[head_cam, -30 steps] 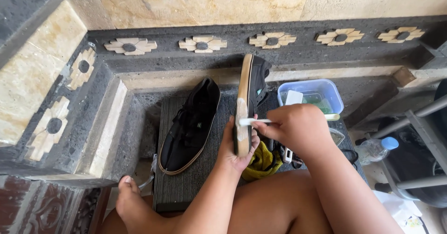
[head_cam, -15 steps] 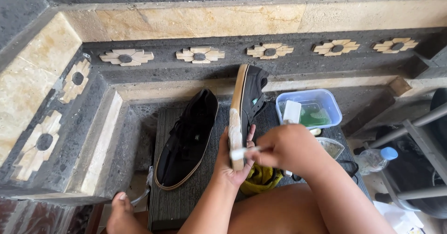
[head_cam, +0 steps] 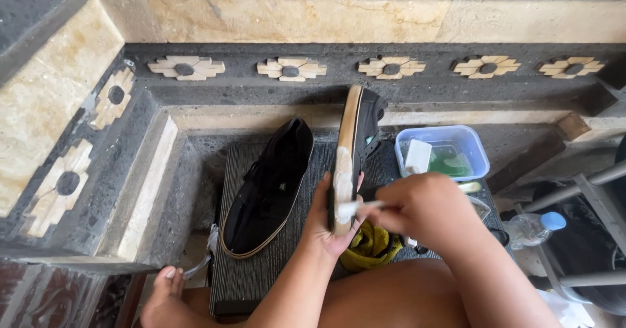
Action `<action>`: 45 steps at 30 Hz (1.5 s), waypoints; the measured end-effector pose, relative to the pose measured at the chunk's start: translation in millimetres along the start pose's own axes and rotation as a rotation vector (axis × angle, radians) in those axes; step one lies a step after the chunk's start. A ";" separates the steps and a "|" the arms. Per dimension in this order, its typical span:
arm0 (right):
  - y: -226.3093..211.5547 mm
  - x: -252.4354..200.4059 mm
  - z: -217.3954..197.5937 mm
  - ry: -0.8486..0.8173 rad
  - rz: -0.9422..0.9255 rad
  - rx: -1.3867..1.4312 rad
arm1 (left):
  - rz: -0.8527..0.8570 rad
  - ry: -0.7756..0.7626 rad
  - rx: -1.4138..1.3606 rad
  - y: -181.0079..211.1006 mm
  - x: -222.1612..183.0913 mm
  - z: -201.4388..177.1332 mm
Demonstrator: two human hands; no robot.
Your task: Cleaning the edges of a shoe insole using a cloth and a toothbrush with cleaning solution.
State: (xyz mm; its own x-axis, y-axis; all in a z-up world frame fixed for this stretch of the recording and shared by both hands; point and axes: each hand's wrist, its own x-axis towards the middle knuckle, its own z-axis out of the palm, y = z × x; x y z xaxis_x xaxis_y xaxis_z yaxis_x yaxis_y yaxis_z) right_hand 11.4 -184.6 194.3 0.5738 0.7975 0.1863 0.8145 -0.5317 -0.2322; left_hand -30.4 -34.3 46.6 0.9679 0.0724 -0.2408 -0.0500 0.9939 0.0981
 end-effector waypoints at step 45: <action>4.4 4.0 4.7 0.160 -0.191 -0.069 | -0.035 0.031 -0.077 -3.4 -7.8 15.9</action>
State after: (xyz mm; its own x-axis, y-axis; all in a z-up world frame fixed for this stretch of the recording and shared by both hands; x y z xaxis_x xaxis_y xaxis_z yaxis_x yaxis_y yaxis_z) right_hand 16.9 -182.4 189.5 0.4111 0.8328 0.3708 0.9101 -0.3985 -0.1140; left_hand -33.8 -39.6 63.4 0.9615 0.0387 -0.2722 -0.0360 0.9992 0.0147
